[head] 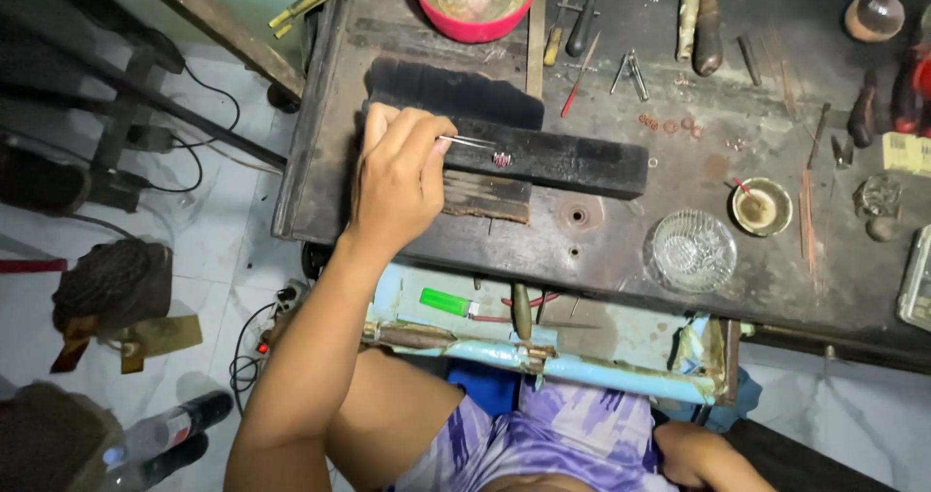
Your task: A person is soldering small jewelry components onto a metal base using a handheld torch and tweezers at a workshop bench.
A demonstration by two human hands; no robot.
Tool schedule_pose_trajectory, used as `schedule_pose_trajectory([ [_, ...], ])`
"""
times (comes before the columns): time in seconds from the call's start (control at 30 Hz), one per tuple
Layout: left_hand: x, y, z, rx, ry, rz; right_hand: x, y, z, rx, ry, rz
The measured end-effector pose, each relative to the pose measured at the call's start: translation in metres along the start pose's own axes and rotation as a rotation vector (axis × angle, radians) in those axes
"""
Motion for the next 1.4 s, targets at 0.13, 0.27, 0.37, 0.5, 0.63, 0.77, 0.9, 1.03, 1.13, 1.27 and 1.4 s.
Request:
schedule_pose_trajectory([
  [0.13,0.002,-0.004,0.002,0.044,-0.024,-0.006,-0.079,0.144,-0.070,0.334,0.312,-0.014],
  [0.27,0.000,-0.011,-0.001,0.090,-0.039,-0.045,-0.122,0.193,-0.088,0.950,0.616,0.779],
  [0.37,-0.001,-0.012,-0.001,0.116,-0.044,-0.034,-0.122,0.205,-0.095,0.957,0.504,1.117],
  [0.5,-0.002,-0.014,-0.001,0.101,-0.041,-0.045,-0.116,0.211,-0.107,0.803,0.488,1.269],
  [0.63,-0.001,-0.016,0.000,0.101,-0.047,-0.051,-0.112,0.209,-0.104,0.846,0.493,1.214],
  [0.77,-0.003,-0.017,-0.001,0.113,-0.047,-0.053,-0.113,0.211,-0.106,0.860,0.505,1.203],
  [0.9,-0.003,-0.016,-0.002,0.102,-0.043,-0.045,-0.113,0.212,-0.106,0.874,0.501,1.200],
  [1.03,-0.003,-0.011,-0.002,0.068,-0.023,-0.039,-0.112,0.211,-0.105,0.859,0.491,1.206],
  [1.13,-0.004,-0.008,-0.004,0.056,-0.011,-0.035,-0.112,0.212,-0.106,0.866,0.493,1.198],
  [1.27,-0.006,-0.008,-0.008,0.052,0.020,-0.039,-0.114,0.213,-0.107,0.864,0.498,1.209],
  [1.4,-0.007,-0.015,-0.016,-0.015,0.073,-0.011,-0.113,0.213,-0.106,0.856,0.479,1.213],
])
Point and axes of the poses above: each hand's wrist, its own x-axis towards the middle knuckle, its own y-axis out of the back of the hand, z = x × y, the point moved 4 cm from there along x, towards the middle knuckle, and after that the axes turned 2 degrees about x, right-handed, at the moved point
